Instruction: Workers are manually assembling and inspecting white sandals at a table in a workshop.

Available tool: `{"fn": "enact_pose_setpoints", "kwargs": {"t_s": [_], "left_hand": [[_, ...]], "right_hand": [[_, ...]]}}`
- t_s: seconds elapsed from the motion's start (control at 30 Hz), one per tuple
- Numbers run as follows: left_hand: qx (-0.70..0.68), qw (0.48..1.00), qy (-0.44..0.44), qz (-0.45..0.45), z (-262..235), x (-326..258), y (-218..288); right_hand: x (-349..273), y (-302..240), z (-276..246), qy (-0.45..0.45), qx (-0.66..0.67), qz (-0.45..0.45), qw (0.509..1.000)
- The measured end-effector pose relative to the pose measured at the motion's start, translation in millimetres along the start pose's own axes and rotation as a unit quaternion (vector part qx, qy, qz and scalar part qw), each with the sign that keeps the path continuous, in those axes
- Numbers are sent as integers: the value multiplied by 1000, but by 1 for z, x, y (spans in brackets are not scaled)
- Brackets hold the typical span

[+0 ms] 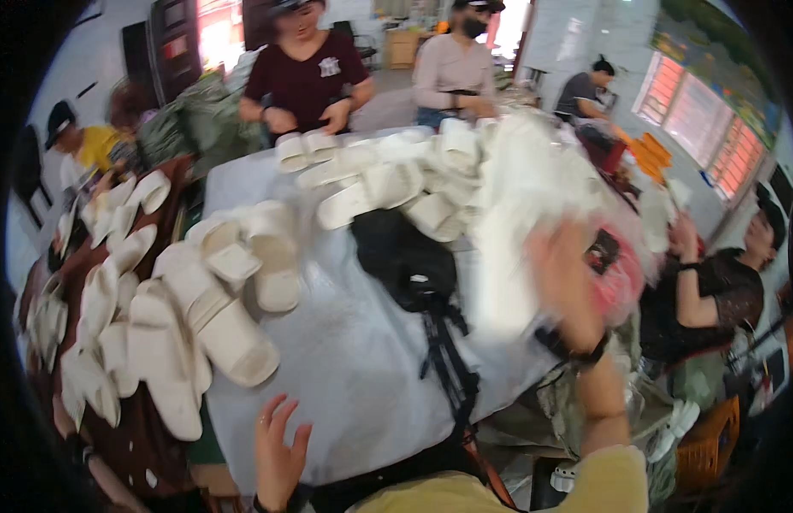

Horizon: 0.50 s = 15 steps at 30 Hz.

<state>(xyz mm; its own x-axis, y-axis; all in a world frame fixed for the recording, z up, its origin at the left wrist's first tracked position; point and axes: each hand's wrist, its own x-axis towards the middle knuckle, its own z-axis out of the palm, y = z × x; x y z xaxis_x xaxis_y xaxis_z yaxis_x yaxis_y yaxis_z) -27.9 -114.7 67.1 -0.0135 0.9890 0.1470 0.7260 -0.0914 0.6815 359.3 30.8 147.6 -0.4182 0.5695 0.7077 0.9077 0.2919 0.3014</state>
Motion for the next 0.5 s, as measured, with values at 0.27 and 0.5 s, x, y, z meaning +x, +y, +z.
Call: {"fn": "enact_pose_setpoints", "kwargs": {"t_s": [0.27, 0.5], "left_hand": [[150, 981, 68, 97, 8, 50, -13], [319, 941, 97, 54, -21, 124, -79]], "right_hand": [[35, 144, 72, 53, 350, 253, 900], [-22, -95, -41, -256, 468, 12, 846]]}}
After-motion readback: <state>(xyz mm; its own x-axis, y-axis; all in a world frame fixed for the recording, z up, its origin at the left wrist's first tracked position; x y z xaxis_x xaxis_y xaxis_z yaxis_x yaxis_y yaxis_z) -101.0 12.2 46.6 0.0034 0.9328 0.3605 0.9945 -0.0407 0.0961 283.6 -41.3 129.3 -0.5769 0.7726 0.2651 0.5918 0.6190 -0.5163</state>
